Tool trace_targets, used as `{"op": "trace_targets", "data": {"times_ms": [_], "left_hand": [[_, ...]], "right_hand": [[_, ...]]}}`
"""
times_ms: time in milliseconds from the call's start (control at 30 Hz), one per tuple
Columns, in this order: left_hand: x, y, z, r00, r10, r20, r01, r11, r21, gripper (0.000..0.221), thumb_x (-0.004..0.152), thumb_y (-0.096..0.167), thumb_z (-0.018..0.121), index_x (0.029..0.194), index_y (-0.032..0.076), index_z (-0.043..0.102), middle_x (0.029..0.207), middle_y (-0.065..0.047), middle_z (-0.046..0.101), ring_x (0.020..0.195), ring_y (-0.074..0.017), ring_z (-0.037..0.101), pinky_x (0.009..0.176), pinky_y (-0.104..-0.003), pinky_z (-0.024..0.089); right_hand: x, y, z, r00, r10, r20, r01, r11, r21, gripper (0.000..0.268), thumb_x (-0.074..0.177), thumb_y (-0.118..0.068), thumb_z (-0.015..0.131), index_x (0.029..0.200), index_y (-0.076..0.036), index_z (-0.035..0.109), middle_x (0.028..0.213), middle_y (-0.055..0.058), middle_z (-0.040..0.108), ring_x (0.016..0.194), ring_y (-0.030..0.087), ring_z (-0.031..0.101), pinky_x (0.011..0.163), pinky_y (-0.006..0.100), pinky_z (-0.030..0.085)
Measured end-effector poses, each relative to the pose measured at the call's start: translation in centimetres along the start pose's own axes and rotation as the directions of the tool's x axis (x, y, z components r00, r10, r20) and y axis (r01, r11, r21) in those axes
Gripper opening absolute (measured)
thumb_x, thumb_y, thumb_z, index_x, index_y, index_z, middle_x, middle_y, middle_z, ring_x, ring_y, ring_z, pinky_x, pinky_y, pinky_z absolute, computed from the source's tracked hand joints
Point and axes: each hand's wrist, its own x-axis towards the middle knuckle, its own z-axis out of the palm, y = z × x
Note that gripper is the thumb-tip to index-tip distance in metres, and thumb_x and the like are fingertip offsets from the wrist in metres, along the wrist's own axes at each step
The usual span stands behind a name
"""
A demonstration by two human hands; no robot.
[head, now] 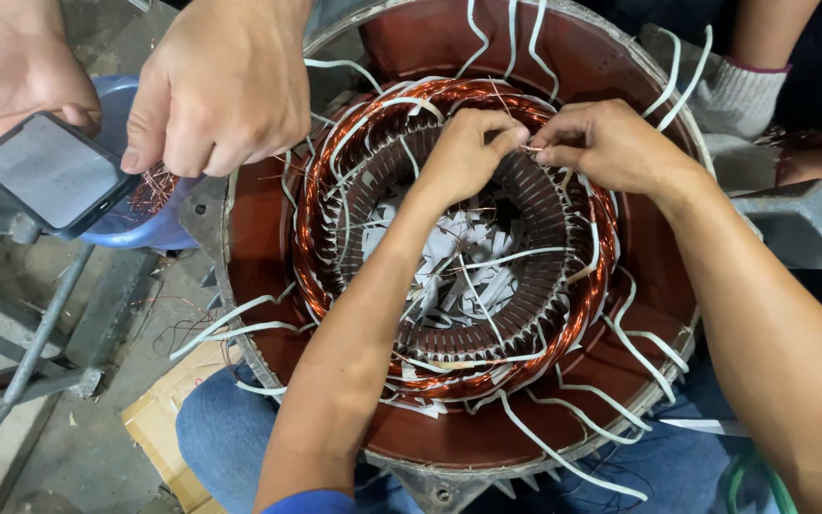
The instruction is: Repairing the internal windings of an electric motor by cutting ties and arranging wires.
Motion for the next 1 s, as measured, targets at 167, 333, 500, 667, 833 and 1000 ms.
{"op": "trace_targets", "data": {"times_ms": [167,333,500,667,833,1000], "left_hand": [[0.1,-1.7,1.3,0.997,-0.052,0.056,0.058,0.993,-0.103,0.009,0.095,0.021,0.076,0.090,0.020,0.084,0.081,-0.002,0.085,0.095,-0.0240,0.083,0.092,-0.040,0.060],[0.1,-2.5,1.7,0.961,-0.271,0.049,0.273,0.914,-0.300,0.044,0.083,0.010,0.090,0.121,0.007,0.067,0.071,-0.005,0.079,0.067,-0.0154,0.082,0.075,-0.027,0.058],[-1.0,2.0,-1.3,0.988,0.045,0.145,-0.064,0.990,0.129,0.010,0.096,0.014,0.077,0.106,0.014,0.077,0.086,-0.007,0.084,0.092,-0.0318,0.083,0.082,-0.044,0.063],[-1.9,0.9,-0.7,0.947,0.237,0.218,-0.308,0.865,0.396,0.017,0.095,0.008,0.077,0.112,0.013,0.075,0.100,-0.009,0.082,0.102,-0.0331,0.080,0.088,-0.048,0.063],[-0.9,-1.7,1.0,0.879,0.463,0.111,-0.458,0.758,0.464,0.017,0.107,0.023,0.062,0.095,0.014,0.070,0.083,-0.007,0.069,0.090,-0.0331,0.071,0.080,-0.043,0.058],[-0.3,-2.9,1.3,0.882,0.433,0.187,-0.470,0.769,0.434,0.018,0.109,0.024,0.058,0.099,0.017,0.070,0.085,-0.003,0.064,0.093,-0.0291,0.068,0.087,-0.042,0.054]], "right_hand": [[0.0,-0.8,0.7,1.000,-0.017,0.018,0.017,1.000,-0.005,0.007,0.100,-0.012,0.081,0.103,-0.007,0.084,0.093,0.013,0.077,0.093,0.034,0.072,0.088,0.053,0.056],[0.2,-1.7,1.0,0.998,-0.065,0.021,0.067,0.992,-0.107,0.007,0.100,-0.011,0.079,0.102,-0.007,0.085,0.094,0.010,0.077,0.095,0.032,0.074,0.091,0.049,0.057],[0.1,-0.3,0.3,0.997,-0.077,-0.021,0.075,0.993,-0.090,0.008,0.098,-0.011,0.082,0.103,-0.004,0.084,0.096,0.016,0.078,0.097,0.037,0.074,0.088,0.053,0.058],[0.2,0.6,0.8,0.997,-0.081,-0.015,0.080,0.993,-0.085,0.010,0.096,-0.012,0.083,0.103,-0.004,0.083,0.098,0.017,0.079,0.097,0.037,0.075,0.088,0.053,0.058],[0.6,1.3,0.9,0.996,-0.073,-0.058,0.064,0.988,-0.139,0.009,0.098,-0.014,0.083,0.104,-0.007,0.083,0.097,0.014,0.078,0.097,0.035,0.076,0.088,0.049,0.060],[0.5,0.9,0.9,0.995,-0.081,-0.064,0.071,0.986,-0.151,0.009,0.097,-0.012,0.083,0.105,-0.008,0.083,0.097,0.014,0.078,0.097,0.036,0.075,0.086,0.050,0.060]]}}
